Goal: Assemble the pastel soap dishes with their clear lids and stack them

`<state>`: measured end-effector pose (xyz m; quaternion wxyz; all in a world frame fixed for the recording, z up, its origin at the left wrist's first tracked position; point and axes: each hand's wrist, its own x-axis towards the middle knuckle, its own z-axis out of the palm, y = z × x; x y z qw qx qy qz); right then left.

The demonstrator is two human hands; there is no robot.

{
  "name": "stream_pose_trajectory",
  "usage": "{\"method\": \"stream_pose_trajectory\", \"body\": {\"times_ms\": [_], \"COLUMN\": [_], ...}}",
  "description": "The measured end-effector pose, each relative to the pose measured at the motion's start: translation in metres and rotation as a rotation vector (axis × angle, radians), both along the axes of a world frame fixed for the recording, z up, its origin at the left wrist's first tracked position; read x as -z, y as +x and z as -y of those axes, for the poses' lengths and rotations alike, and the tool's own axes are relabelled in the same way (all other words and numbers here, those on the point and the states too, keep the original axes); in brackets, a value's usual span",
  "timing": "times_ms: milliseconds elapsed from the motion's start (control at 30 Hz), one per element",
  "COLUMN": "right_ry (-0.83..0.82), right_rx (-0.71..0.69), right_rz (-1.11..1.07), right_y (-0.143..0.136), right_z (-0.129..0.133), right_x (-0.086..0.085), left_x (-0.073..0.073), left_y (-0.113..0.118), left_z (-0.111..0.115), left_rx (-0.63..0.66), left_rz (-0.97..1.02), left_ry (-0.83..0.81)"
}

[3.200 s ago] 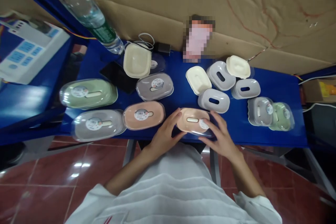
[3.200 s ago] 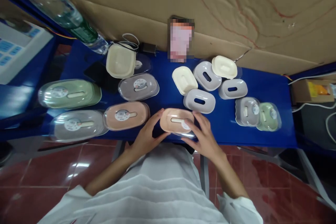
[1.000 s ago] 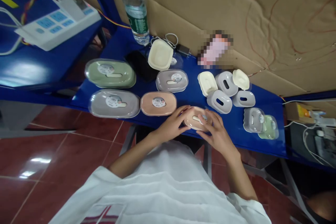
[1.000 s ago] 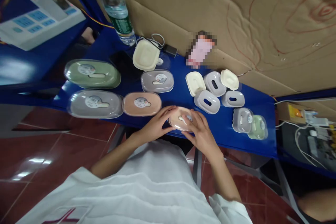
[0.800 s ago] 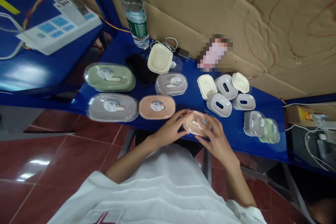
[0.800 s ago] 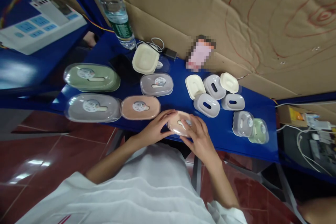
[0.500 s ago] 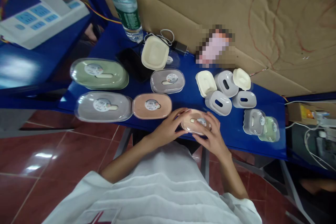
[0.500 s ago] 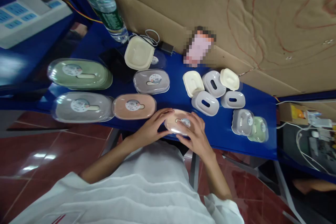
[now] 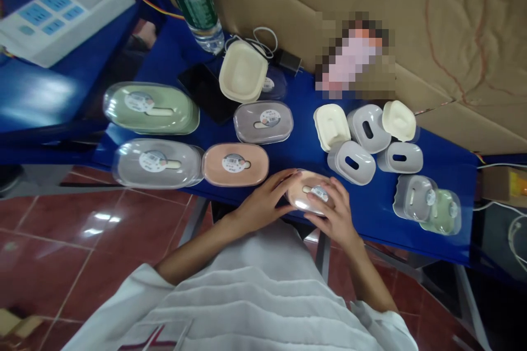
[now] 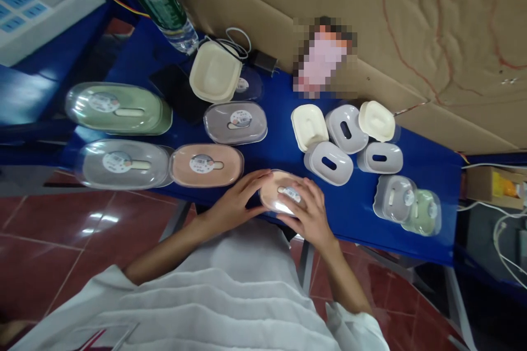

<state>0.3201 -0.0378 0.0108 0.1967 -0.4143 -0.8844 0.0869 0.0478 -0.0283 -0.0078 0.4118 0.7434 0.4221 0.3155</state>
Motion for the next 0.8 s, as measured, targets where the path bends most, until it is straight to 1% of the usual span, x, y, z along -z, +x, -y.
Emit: {"method": "stream_pose_trajectory", "body": {"times_ms": [67,200,300,400,500,600,700,733,800], "right_ry": [0.002,-0.033,0.000,0.025,-0.031,-0.135,-0.239,-0.250,-0.210], "right_rx": [-0.006,-0.006,0.029,0.067,0.065,0.039,0.037,0.039,0.034], "right_rz": [-0.019,0.011,0.000,-0.036,-0.047,-0.088,-0.128,-0.134,-0.129], "right_y": [0.002,0.007,0.010,0.010,0.013,0.017,0.020,0.020,0.019], "right_z": [-0.003,-0.006,-0.006,-0.005,-0.006,-0.009,-0.012,-0.012,-0.010], "right_x": [0.001,0.004,0.009,0.010,0.006,0.001,0.000,0.000,0.002], "left_x": [-0.001,0.001,0.001,-0.002,-0.007,-0.010,-0.011,-0.012,-0.013], "left_y": [0.001,0.002,0.001,0.000,-0.001,0.001,0.001,0.001,-0.001], "left_z": [0.000,0.000,-0.001,-0.002,-0.002,-0.001,-0.002,-0.003,-0.007], "left_rx": [-0.005,-0.013,-0.011,0.015,0.035,0.053,0.087,0.099,0.124], "left_rz": [0.002,0.021,0.016,0.009,0.005,-0.002,-0.006,-0.012,-0.021], "left_ry": [0.008,0.043,0.050,0.033,0.021,0.035,0.048,0.052,0.063]}}
